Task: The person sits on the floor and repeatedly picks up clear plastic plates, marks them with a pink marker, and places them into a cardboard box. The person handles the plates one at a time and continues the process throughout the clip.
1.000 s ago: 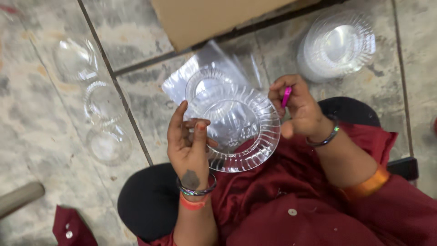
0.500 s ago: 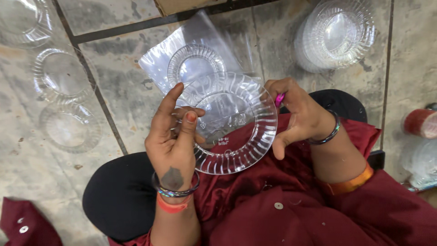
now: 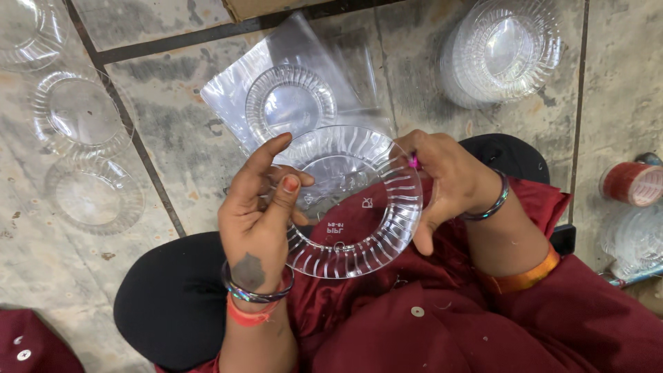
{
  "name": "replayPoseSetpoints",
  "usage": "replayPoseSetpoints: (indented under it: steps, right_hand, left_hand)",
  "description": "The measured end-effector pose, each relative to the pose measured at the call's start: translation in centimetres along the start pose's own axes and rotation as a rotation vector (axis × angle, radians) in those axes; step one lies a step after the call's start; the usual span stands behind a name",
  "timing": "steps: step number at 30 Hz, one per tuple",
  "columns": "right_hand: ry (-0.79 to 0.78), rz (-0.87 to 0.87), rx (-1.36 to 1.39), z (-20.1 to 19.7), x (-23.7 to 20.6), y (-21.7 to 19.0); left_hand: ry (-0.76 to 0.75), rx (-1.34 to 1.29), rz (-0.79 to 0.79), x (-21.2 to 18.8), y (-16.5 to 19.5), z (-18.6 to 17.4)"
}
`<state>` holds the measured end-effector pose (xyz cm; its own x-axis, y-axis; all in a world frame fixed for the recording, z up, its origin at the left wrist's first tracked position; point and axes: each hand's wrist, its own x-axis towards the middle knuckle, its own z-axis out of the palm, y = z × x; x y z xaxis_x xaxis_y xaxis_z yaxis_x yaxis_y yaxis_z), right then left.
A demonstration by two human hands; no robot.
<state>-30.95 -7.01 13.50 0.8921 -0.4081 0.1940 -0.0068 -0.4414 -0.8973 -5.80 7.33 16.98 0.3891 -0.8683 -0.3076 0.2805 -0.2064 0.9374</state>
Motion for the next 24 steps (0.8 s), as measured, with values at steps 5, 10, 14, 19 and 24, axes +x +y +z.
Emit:
replayPoseSetpoints:
  steps: [5, 10, 14, 19, 24]
  right_hand:
    - [0.120, -0.075, -0.115, 0.7, 0.1, 0.4]
    - [0.167, -0.025, -0.226, 0.9, -0.4, 0.0]
    - [0.186, 0.022, -0.286, 1.6, -0.7, 0.0]
    - [0.165, 0.050, -0.337, 2.4, -0.7, 0.5]
    - [0.174, 0.085, -0.404, 3.2, 0.1, 0.3]
  left_hand:
    - [0.012, -0.127, 0.017, 0.1, -0.9, 0.1]
    - [0.029, -0.160, 0.024, 0.3, -1.6, 0.1]
    - [0.105, -0.204, 0.048, 0.7, -2.1, 0.0]
    - [0.201, -0.239, 0.101, 0.9, -2.4, 0.3]
    - [0.211, -0.340, 0.086, 0.9, -2.3, 0.5]
